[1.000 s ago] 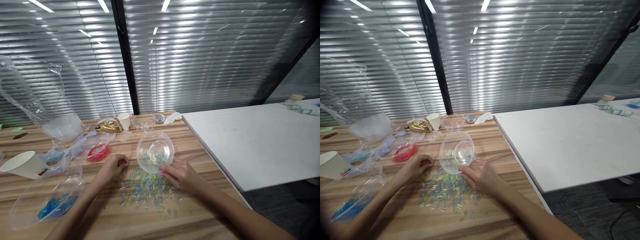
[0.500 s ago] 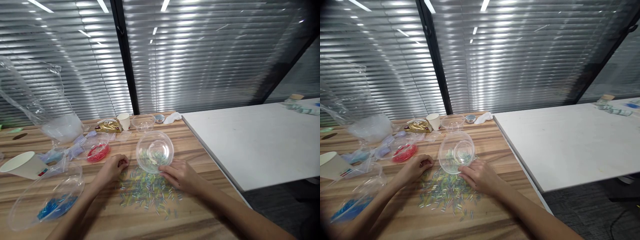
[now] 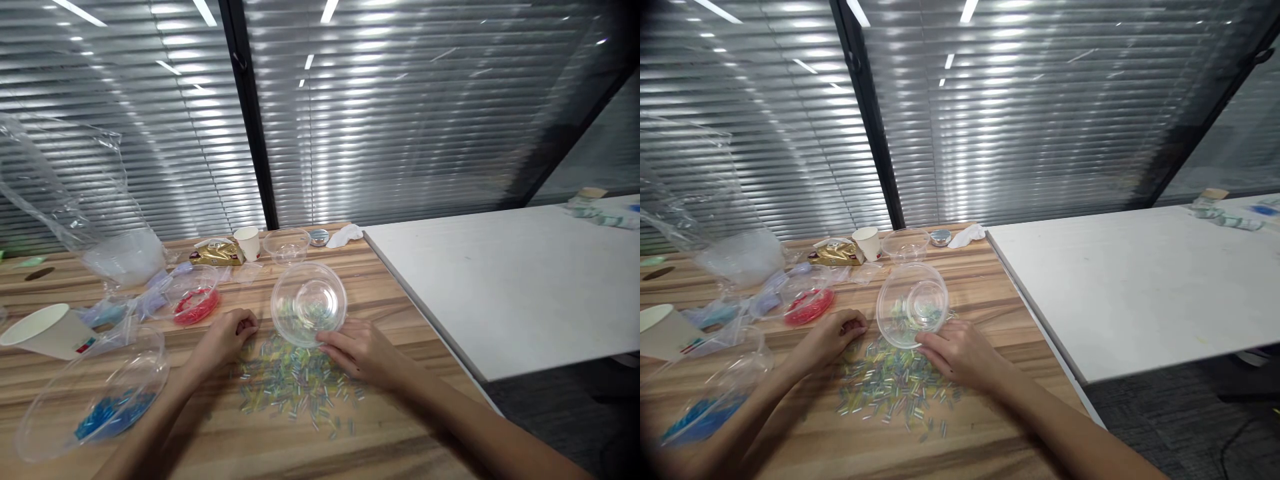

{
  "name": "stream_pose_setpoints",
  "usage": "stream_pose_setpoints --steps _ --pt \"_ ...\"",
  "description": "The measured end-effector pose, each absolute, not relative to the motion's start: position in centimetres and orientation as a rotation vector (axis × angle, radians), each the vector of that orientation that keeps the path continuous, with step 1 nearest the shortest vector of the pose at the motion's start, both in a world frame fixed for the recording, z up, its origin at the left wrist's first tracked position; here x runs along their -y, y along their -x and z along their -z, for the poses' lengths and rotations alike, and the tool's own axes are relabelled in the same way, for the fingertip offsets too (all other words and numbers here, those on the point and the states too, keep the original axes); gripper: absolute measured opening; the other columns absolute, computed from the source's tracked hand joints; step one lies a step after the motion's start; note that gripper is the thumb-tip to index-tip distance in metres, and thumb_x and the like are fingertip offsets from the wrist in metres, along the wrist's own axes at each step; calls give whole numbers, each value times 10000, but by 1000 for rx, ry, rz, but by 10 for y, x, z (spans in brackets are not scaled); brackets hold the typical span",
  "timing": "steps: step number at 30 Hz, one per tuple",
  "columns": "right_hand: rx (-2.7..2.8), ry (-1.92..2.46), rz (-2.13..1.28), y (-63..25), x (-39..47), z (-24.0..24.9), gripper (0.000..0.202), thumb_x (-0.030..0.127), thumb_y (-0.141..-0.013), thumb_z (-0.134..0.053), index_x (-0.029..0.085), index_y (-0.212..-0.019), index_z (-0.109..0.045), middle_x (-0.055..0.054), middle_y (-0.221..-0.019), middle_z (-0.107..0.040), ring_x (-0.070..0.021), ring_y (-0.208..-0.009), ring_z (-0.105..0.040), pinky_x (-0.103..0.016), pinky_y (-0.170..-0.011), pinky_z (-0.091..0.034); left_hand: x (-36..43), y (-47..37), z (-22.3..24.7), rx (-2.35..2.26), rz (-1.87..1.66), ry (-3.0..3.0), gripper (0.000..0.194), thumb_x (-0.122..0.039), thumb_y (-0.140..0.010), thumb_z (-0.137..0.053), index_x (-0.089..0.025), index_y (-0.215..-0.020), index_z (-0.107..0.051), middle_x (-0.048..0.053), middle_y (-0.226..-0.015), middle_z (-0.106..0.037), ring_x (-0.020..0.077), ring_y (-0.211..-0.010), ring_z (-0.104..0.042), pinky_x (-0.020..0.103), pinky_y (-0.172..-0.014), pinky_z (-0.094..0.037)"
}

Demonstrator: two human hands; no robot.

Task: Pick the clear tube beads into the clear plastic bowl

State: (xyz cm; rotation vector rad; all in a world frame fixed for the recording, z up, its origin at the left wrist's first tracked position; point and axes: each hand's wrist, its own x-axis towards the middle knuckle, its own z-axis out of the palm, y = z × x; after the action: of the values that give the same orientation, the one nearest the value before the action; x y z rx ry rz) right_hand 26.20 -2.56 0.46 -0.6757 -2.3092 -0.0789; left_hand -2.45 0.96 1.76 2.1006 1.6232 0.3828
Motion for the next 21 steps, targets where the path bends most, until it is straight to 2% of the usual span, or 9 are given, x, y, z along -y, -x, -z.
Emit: stream_pose_setpoints --steps 21 --pt "2343 670 47 -261 26 -5 221 217 -939 -428 136 -953 -633 -58 -691 -658 -157 -641 -616 -261 -603 -477 -7 22 -19 -1641 -378 -2144 177 -301 -766 -452 -180 -740 -579 46 -736 -637 197 -678 -560 285 -631 -394"
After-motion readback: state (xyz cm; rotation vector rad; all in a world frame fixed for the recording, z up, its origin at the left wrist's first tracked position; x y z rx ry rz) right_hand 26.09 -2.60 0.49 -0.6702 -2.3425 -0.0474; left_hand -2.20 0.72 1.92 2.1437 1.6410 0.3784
